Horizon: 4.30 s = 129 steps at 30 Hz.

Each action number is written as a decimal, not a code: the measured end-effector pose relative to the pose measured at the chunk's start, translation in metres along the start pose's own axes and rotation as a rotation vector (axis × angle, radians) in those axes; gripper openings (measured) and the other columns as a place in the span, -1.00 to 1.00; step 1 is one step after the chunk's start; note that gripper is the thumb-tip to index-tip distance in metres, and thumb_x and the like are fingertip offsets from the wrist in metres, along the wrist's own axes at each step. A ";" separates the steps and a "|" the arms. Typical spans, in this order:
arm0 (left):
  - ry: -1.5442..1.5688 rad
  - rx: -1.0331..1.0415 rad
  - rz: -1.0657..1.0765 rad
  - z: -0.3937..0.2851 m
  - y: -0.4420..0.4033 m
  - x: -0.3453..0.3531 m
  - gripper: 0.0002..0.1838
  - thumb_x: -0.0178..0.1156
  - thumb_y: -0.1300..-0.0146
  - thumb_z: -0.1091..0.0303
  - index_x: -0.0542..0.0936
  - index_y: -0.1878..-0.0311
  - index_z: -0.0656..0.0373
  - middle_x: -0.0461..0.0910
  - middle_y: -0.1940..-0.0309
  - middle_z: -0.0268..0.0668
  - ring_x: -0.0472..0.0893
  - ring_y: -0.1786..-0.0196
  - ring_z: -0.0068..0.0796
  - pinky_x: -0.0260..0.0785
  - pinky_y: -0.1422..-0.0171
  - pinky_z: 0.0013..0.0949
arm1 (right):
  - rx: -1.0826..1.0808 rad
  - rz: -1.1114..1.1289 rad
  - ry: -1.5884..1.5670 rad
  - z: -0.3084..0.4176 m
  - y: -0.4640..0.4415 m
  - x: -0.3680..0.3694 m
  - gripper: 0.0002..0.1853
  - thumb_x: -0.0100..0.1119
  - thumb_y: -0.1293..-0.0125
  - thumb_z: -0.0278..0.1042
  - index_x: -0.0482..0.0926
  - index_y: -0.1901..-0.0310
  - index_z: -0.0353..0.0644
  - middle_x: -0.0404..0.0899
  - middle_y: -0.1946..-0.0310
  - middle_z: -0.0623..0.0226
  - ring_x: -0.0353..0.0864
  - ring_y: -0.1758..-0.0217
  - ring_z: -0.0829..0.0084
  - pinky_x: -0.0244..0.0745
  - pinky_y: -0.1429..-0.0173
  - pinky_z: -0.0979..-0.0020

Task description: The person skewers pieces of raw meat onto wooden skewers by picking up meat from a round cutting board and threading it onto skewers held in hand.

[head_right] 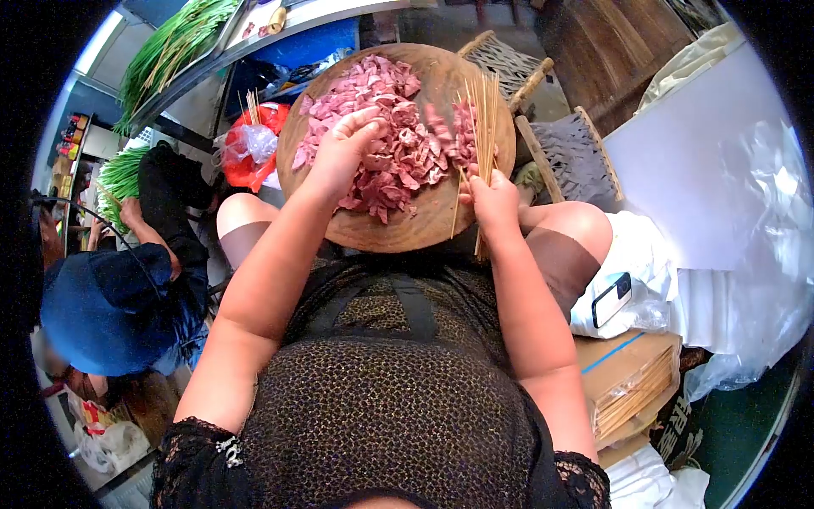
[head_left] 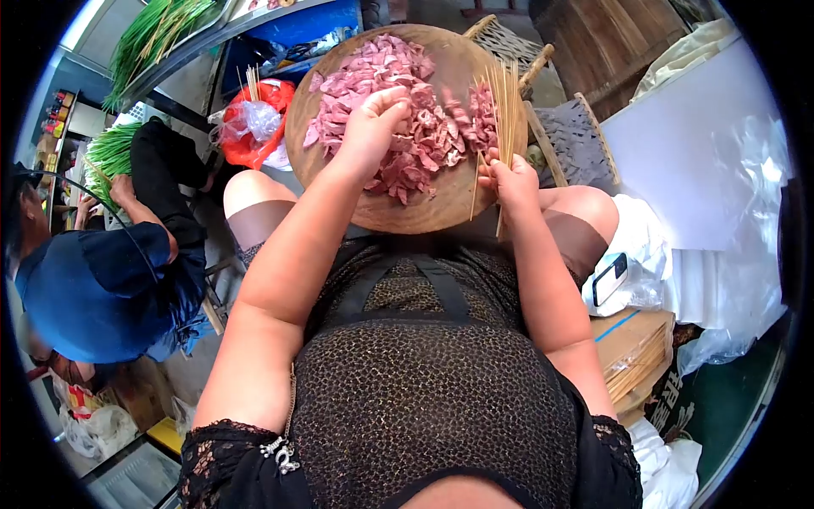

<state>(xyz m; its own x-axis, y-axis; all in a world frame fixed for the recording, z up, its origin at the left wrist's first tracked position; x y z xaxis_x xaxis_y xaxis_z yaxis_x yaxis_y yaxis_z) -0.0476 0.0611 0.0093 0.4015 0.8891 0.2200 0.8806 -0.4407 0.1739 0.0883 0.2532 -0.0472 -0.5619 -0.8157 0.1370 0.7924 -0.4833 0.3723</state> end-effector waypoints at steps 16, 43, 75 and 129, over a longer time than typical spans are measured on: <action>-1.706 0.680 0.115 0.048 -0.023 0.084 -0.62 0.14 -0.05 0.06 0.54 0.18 0.16 0.46 0.18 -0.24 0.36 -0.06 -0.25 0.10 -0.18 -0.12 | -0.101 0.020 -0.057 0.001 0.007 -0.003 -0.76 0.00 -0.24 -0.49 0.45 0.08 -0.39 0.53 0.34 0.25 0.55 0.38 0.53 0.52 0.31 0.54; -1.349 0.802 0.108 -0.015 0.028 0.028 -0.95 0.20 0.03 0.29 0.62 0.47 -0.05 0.55 0.39 -0.42 0.50 0.12 -0.40 0.05 -0.29 0.00 | 0.105 0.223 0.098 0.004 0.090 -0.009 -0.72 -0.02 -0.34 -0.19 0.47 0.10 -0.24 0.44 0.56 0.47 0.29 0.71 0.71 0.17 0.68 0.68; 0.450 0.114 -0.049 -0.013 0.003 -0.054 -0.61 0.11 -0.16 0.61 0.35 -0.08 0.26 0.53 0.15 -0.22 0.57 0.10 -0.38 0.50 0.00 -0.37 | 0.080 0.418 -0.110 -0.003 0.076 0.053 -0.78 0.11 -0.23 -0.35 0.46 0.09 -0.18 0.37 0.63 0.57 0.22 0.75 0.74 0.07 0.69 0.67; 0.332 -0.214 0.125 -0.009 0.032 -0.013 -0.62 -0.02 -0.33 0.22 0.37 -0.09 0.29 0.51 0.03 -0.10 0.55 0.00 -0.30 0.41 -0.08 -0.26 | 0.000 0.375 -0.023 -0.018 0.077 0.047 -0.81 0.12 -0.24 -0.40 0.50 0.14 -0.26 0.38 0.57 0.57 0.31 0.58 0.72 0.22 0.47 0.66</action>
<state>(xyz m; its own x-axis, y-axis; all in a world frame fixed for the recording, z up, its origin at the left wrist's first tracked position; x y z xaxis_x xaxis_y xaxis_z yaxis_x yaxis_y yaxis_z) -0.0274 0.0341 0.0207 0.3685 0.7541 0.5437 0.7441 -0.5898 0.3138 0.1271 0.1721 -0.0291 -0.2381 -0.9286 0.2845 0.9441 -0.1525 0.2923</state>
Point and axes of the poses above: each hand's wrist, its own y-axis away from the middle knuckle, its own x-axis out of the palm, z = x × y, the point moved 5 cm from there along -y, towards the middle knuckle
